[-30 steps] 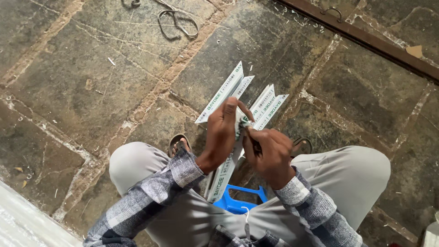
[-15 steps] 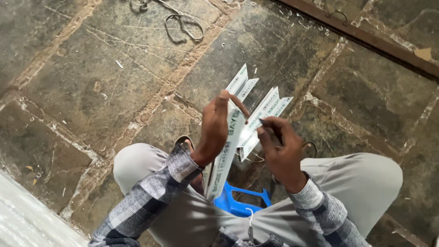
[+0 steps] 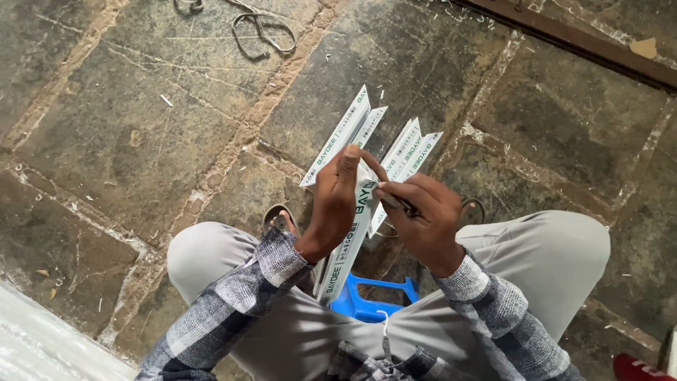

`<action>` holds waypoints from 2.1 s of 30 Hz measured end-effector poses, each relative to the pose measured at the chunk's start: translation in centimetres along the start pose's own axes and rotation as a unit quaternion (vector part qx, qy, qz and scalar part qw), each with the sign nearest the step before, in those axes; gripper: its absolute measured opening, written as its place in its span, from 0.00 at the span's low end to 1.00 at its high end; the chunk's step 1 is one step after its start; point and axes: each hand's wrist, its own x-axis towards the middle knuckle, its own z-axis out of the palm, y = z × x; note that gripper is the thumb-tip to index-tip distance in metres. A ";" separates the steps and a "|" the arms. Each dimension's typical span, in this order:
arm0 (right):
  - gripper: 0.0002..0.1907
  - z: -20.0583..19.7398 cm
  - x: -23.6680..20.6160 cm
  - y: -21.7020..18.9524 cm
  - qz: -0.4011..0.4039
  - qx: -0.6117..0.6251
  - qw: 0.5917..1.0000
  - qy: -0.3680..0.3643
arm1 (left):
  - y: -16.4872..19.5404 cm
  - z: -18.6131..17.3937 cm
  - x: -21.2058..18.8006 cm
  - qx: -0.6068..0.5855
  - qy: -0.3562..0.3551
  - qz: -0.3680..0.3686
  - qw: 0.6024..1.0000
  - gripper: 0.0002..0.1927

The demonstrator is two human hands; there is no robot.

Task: The person sits on the floor holding white UPVC profile strips and trims their ends and edges with a small blade, working through the strips one at a time and setting trimmed pieces aside. They peel and cut along the strip surfaces and handle a profile section near the end.

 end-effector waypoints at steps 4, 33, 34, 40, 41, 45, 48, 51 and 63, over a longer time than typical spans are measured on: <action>0.08 0.1 -0.2 0.1 -0.015 -0.029 0.999 0.016 | 0.0 0.1 0.2 -0.009 -0.007 0.032 0.999 0.32; 0.11 0.7 0.0 -1.2 -0.159 -0.157 0.973 -0.057 | -0.9 -0.1 0.8 -0.020 0.061 0.013 0.998 0.32; 0.11 0.6 0.0 -1.2 -0.161 -0.163 0.971 -0.063 | -0.9 -0.2 0.7 -0.013 0.067 0.006 0.998 0.32; 0.10 0.4 0.2 -0.9 -0.178 -0.153 0.970 -0.065 | -0.7 -0.1 0.2 -0.002 0.054 0.014 0.998 0.32; 0.11 0.3 0.3 -1.0 -0.177 -0.155 0.969 -0.068 | -0.6 -0.1 0.3 -0.008 0.052 0.023 0.998 0.32; 0.13 0.1 0.6 -1.2 -0.169 -0.163 0.969 -0.078 | -0.5 0.0 0.4 -0.010 0.057 0.041 0.997 0.31; 0.12 0.2 0.7 -1.3 -0.180 -0.171 0.965 -0.083 | -0.5 0.0 0.4 0.016 0.072 0.013 0.997 0.31; 0.11 0.3 0.7 -1.1 -0.180 -0.162 0.967 -0.084 | -0.5 0.1 0.3 0.011 0.075 0.009 0.997 0.31; 0.07 1.6 -1.5 1.2 0.085 -0.045 0.991 -0.098 | 0.4 -1.1 0.4 -0.007 0.106 0.046 0.993 0.31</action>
